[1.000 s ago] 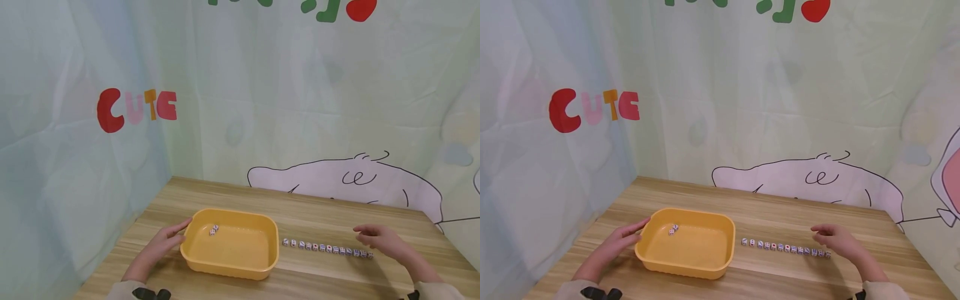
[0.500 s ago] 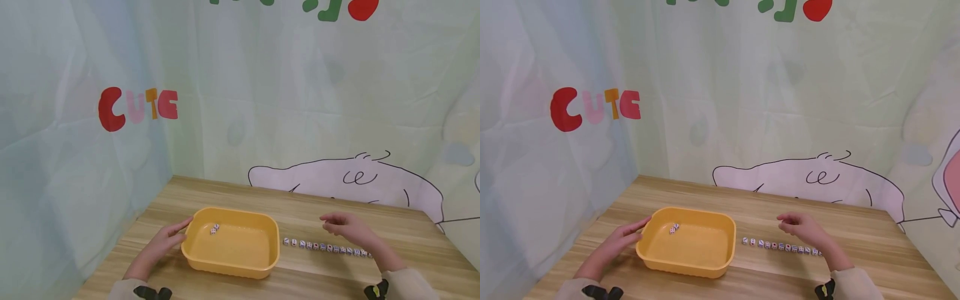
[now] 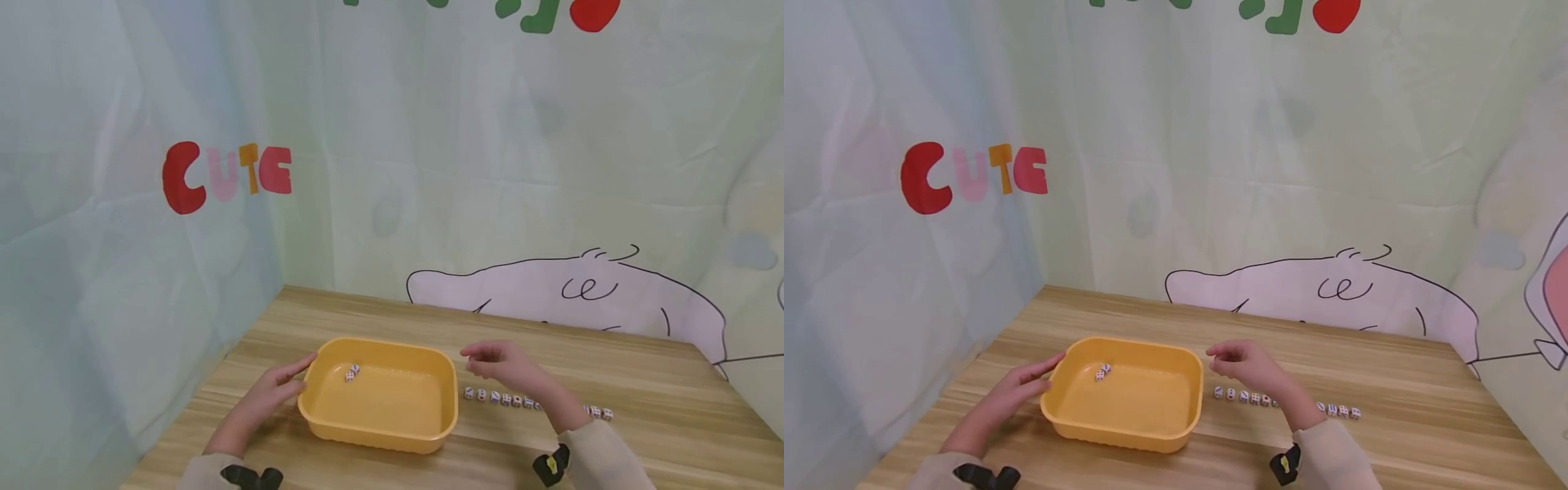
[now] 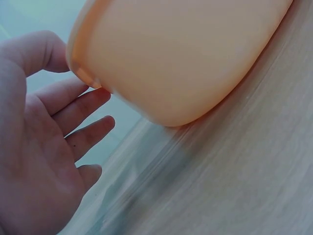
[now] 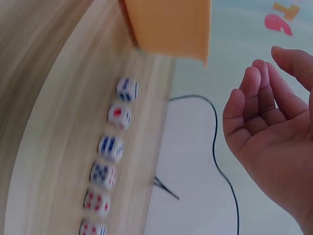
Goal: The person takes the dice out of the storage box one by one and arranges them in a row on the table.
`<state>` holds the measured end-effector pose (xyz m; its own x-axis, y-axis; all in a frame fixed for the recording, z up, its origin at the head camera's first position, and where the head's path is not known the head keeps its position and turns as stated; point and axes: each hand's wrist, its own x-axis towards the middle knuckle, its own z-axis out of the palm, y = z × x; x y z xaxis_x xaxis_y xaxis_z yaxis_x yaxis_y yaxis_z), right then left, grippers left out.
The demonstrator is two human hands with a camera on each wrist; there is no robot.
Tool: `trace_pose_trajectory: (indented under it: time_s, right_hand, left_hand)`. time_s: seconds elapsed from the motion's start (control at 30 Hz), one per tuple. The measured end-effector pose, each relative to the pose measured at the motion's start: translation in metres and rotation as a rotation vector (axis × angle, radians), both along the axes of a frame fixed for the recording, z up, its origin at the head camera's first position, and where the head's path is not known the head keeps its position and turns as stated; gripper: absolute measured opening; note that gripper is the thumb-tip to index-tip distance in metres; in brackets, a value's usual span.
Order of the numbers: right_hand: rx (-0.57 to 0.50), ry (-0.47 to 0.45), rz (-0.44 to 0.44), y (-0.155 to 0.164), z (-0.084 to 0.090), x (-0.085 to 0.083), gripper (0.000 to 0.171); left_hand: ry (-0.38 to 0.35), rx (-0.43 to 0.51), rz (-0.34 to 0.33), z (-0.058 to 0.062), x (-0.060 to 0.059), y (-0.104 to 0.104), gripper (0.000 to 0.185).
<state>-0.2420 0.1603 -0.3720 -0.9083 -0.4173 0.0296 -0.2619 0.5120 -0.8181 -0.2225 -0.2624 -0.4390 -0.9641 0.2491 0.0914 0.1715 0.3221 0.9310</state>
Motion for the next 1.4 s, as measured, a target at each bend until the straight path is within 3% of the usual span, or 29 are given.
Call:
trace_pose_trajectory:
  time_s: [0.47, 0.8, 1.4]
  right_hand:
    - [-0.086, -0.048, 0.16, -0.083, -0.005, 0.001, 0.03]
    - [-0.119, -0.069, 0.189, -0.131, -0.007, 0.001, 0.028]
    - [-0.178, -0.153, 0.149, -0.199, -0.014, -0.005, 0.027]
  left_hand:
    - [0.011, 0.004, -0.029, -0.002, 0.0, -0.001, 0.055]
    - [0.016, -0.013, -0.017, 0.0, -0.001, 0.001, 0.055]
    - [0.038, -0.044, -0.022, 0.005, 0.003, -0.002, 0.054]
